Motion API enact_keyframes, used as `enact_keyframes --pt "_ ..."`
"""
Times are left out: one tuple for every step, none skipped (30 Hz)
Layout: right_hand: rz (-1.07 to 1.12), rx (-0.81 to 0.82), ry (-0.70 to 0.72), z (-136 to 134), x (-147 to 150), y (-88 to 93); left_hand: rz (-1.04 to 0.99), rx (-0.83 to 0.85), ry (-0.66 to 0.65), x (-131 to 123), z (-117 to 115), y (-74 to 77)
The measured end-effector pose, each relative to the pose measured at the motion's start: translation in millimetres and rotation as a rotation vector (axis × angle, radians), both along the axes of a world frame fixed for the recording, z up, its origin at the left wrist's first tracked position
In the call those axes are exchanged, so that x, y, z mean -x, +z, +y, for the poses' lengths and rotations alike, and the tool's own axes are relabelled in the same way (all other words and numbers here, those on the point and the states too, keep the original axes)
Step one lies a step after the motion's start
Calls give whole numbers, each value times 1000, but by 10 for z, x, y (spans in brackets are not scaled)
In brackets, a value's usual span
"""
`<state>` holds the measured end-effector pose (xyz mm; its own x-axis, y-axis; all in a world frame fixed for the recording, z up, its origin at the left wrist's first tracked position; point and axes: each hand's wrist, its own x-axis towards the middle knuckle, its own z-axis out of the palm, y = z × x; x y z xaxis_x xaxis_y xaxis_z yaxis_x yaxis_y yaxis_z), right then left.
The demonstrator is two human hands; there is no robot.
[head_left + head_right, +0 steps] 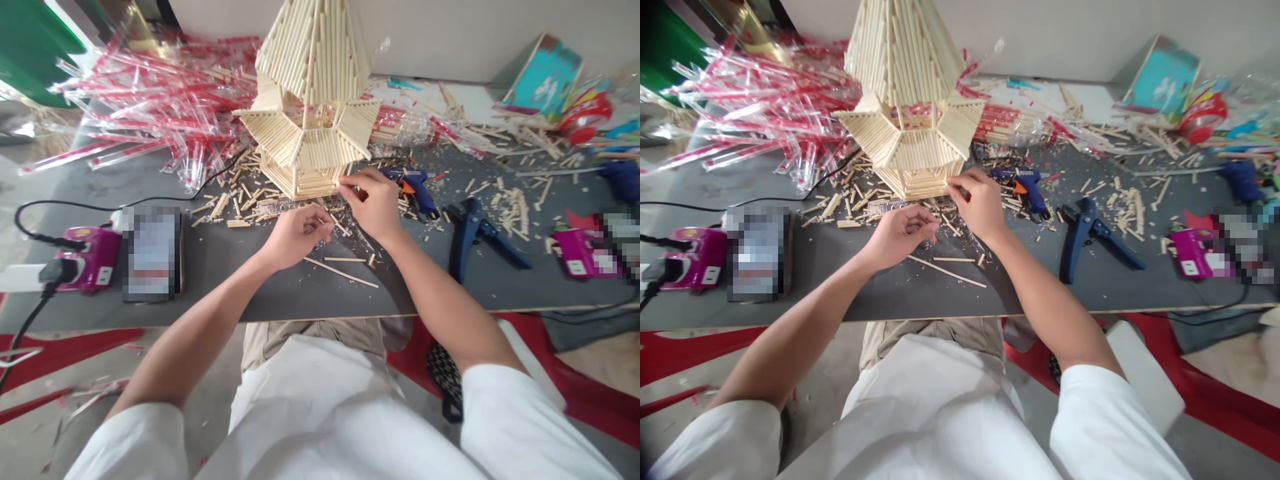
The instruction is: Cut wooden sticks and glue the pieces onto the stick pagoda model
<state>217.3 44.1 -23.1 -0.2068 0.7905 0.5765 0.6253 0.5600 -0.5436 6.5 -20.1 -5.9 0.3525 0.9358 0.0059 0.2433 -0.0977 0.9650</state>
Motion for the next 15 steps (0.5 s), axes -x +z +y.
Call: enact_keyframes --pt "1 -1 3 -1 -1 2 1 1 -1 0 1 0" --pt "1 0 4 -1 -1 4 3 1 -2 0 1 2" --pt "0 4 4 0 -2 5 5 0 -1 -1 1 6" --pt "-2 10 4 1 -3 6 7 0 0 -2 0 11" --pt "-3 16 5 3 -4 6 8 0 2 -3 -1 16" --pt "-2 18 9 6 -5 6 10 1 3 -3 -2 21" --pt "-1 19 11 9 -7 4 11 2 3 -5 -3 25" --pt "-1 20 12 12 -10 2 12 1 3 -6 -4 25" --pt "-4 23 11 15 -13 -1 15 -2 7 -8 -5 23" --pt "-6 30 9 16 -18 -4 21 -7 16 -11 -4 18" --pt "-9 39 9 17 -23 -6 30 -13 31 -15 -2 12" --pt "-13 52 13 16 -29 -8 40 -19 50 -20 2 6" --pt "-15 63 20 14 -35 -9 50 -27 73 -27 9 3" --pt "-15 73 28 11 -41 -9 59 -36 97 -35 19 6" --pt "-13 80 33 7 -46 -8 66 -48 117 -45 33 16"
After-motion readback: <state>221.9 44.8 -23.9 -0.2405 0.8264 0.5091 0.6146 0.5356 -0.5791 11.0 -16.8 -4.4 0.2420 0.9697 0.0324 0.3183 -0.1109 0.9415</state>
